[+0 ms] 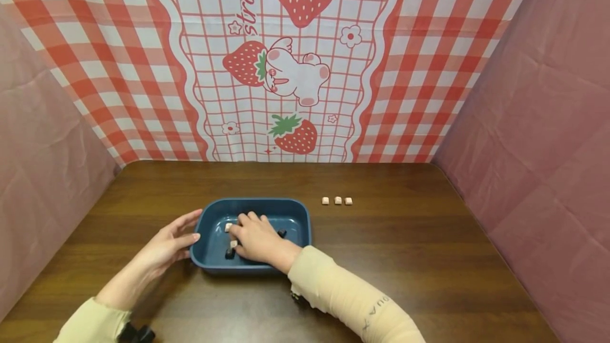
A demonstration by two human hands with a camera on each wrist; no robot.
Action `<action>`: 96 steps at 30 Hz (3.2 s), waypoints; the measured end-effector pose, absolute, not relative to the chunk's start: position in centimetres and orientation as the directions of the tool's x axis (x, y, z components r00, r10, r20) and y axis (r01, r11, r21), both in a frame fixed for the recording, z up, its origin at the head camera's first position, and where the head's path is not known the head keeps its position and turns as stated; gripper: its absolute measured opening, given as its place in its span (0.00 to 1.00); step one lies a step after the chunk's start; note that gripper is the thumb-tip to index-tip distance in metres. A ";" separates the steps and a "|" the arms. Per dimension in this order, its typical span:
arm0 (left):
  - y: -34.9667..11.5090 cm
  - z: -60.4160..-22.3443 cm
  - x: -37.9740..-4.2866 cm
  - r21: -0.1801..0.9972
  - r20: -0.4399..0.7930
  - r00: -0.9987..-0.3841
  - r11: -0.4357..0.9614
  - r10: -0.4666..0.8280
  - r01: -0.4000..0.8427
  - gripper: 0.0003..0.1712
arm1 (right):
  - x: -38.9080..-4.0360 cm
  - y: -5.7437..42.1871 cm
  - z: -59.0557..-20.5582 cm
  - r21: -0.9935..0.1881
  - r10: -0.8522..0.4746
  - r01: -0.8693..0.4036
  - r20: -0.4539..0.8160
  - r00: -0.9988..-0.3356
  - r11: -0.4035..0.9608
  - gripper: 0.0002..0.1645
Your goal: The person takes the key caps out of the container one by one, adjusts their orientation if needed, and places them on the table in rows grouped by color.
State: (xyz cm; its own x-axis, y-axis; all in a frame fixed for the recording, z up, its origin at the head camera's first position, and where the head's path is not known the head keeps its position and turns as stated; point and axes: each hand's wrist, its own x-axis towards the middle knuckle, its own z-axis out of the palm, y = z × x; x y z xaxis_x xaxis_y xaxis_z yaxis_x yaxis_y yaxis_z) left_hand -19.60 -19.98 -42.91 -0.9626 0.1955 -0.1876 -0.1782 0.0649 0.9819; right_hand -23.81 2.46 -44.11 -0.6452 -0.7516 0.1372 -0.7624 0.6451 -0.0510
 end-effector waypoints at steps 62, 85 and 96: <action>-19.8 -42.7 -19.3 0.981 -0.191 -0.965 0.069 0.179 -0.181 0.34 | -24.9 11.3 -35.7 0.069 -0.789 -0.801 0.242 -0.565 0.595 0.05; -19.7 -42.9 -19.3 0.980 -0.196 -0.965 0.067 0.175 -0.187 0.34 | -26.8 17.8 -33.5 0.056 -0.685 -0.712 0.335 -0.647 0.700 0.06; -19.8 -42.9 -19.3 0.981 -0.190 -0.965 0.061 0.179 -0.182 0.34 | -28.0 21.8 -34.5 0.052 -0.648 -0.676 0.344 -0.679 0.735 0.11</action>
State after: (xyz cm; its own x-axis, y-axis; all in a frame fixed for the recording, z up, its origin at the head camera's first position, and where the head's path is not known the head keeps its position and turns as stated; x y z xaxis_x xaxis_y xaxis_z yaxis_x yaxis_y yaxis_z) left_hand -19.31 -19.80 -42.87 -0.9653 0.1791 -0.1901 -0.1820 0.0606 0.9814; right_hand -27.95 21.84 -34.53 -0.6792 -0.6482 0.3442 -0.6756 0.7354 0.0519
